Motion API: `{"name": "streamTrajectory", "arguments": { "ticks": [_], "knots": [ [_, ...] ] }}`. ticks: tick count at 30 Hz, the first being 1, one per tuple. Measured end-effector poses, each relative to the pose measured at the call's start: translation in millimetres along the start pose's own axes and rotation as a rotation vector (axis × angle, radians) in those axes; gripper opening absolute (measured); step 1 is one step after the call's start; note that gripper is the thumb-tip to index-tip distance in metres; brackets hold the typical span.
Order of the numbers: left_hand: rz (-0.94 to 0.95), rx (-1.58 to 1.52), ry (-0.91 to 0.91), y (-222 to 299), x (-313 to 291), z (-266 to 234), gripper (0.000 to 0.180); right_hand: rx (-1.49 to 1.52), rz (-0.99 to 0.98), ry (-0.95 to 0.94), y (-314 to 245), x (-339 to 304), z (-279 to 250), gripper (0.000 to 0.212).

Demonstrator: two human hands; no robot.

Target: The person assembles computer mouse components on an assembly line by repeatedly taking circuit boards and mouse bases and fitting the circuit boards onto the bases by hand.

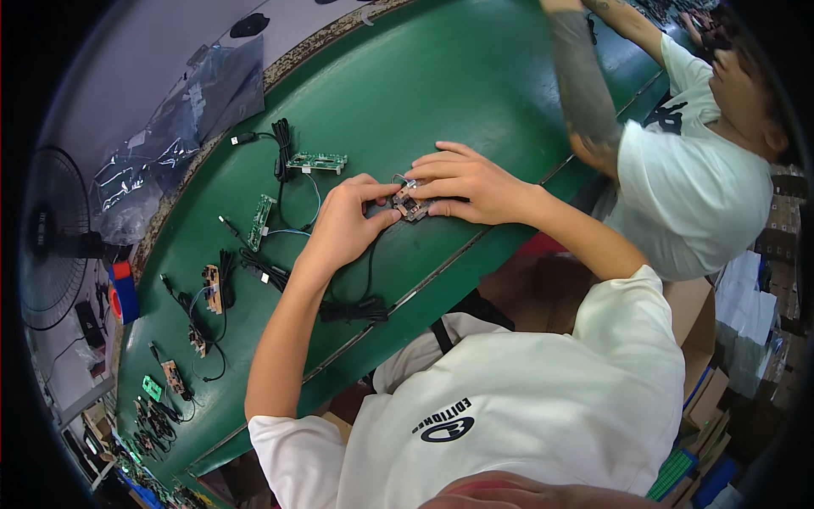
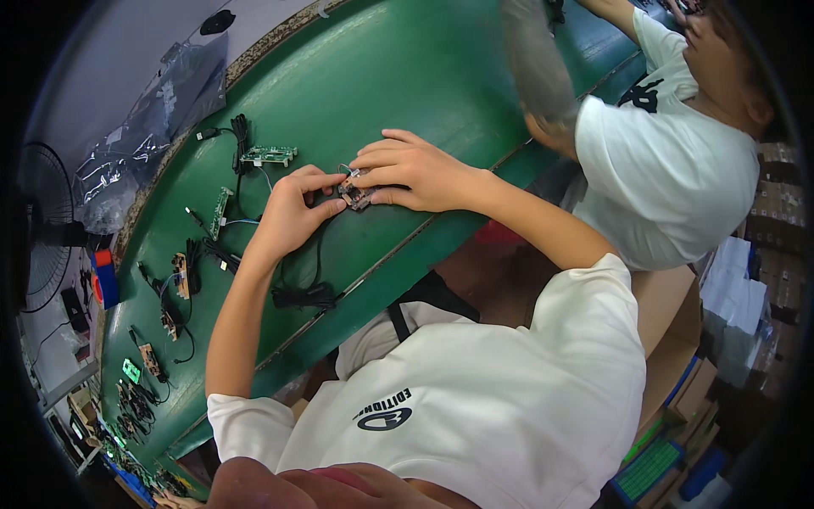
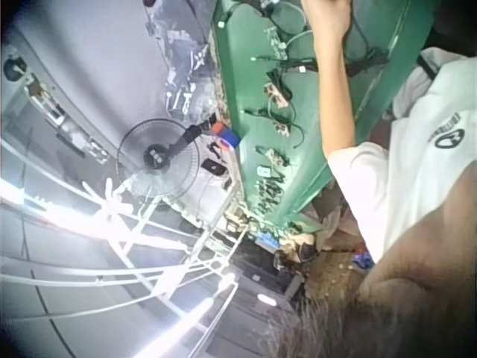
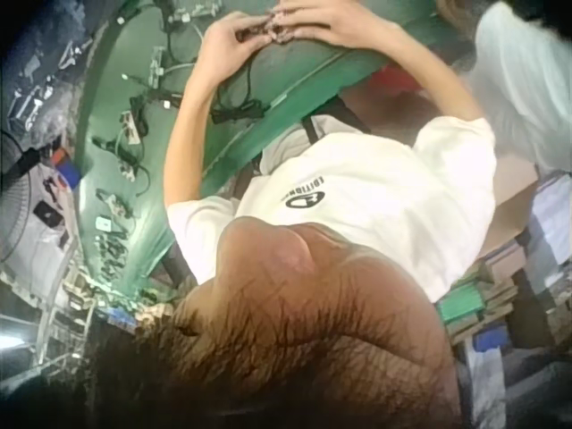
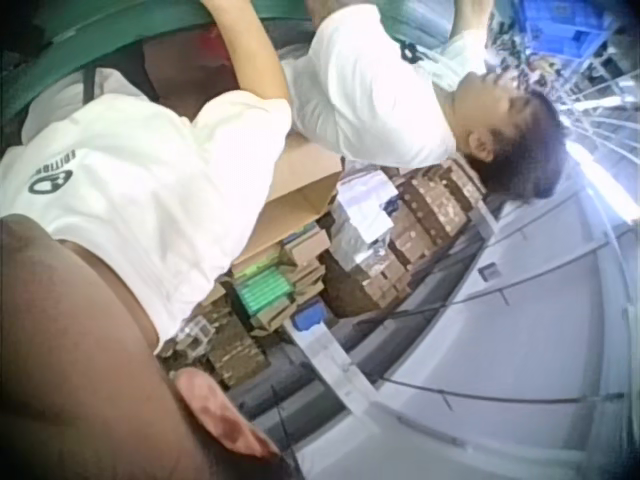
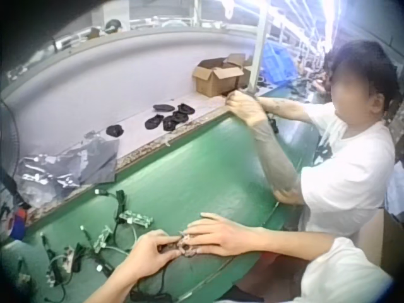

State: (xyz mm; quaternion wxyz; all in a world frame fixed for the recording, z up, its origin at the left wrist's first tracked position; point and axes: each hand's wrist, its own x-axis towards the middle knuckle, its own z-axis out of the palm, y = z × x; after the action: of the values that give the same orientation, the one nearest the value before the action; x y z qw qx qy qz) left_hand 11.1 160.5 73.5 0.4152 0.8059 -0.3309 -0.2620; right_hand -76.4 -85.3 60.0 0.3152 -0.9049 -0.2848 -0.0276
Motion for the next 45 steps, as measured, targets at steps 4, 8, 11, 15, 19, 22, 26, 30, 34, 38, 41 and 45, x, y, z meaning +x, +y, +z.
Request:
{"name": "streamTrajectory", "arguments": {
  "ticks": [4, 8, 11, 15, 19, 22, 26, 30, 34, 38, 41, 45],
  "knots": [
    [0.05, 0.046, -0.027, 1, 1, -2, 0.041, -0.039, -0.037, 0.078, 2, -2, 13, 0.029],
    [0.208, 0.221, 0.063, 10, -12, 5, 0.041, -0.074, 0.024, 0.166, -13, -7, 22, 0.028],
    [0.252, 0.289, 0.205, 9, -17, 23, 0.039, -0.067, 0.062, 0.144, -17, -7, 19, 0.029],
    [0.274, 0.344, 0.205, 12, -16, 24, 0.038, 0.09, 0.174, 0.167, -12, -13, 3, 0.032],
    [0.289, 0.43, 0.162, 24, -16, 21, 0.037, -0.039, 0.253, 0.172, -10, -19, 1, 0.036],
    [0.244, 0.507, 0.113, 35, -20, 22, 0.038, -0.115, 0.256, 0.199, -26, -23, 9, 0.033],
    [0.247, 0.486, 0.133, 35, -23, 27, 0.036, -0.183, 0.244, 0.266, -33, -25, 14, 0.028],
    [0.222, 0.471, 0.123, 37, -17, 29, 0.035, -0.128, 0.28, 0.196, -30, -24, 5, 0.026],
    [0.231, 0.598, 0.116, 36, -20, 30, 0.034, -0.172, 0.264, 0.276, -32, -26, 17, 0.024],
    [0.284, 0.603, 0.134, 36, -20, 32, 0.034, -0.088, 0.328, 0.173, -27, -21, 5, 0.022],
    [0.336, 0.682, 0.191, 32, -25, 39, 0.034, 0.044, 0.435, 0.089, -16, -8, -5, 0.021],
    [0.38, 0.664, 0.32, 23, -29, 51, 0.033, -0.126, 0.445, 0.172, -20, -3, 8, 0.017]
  ]
}}
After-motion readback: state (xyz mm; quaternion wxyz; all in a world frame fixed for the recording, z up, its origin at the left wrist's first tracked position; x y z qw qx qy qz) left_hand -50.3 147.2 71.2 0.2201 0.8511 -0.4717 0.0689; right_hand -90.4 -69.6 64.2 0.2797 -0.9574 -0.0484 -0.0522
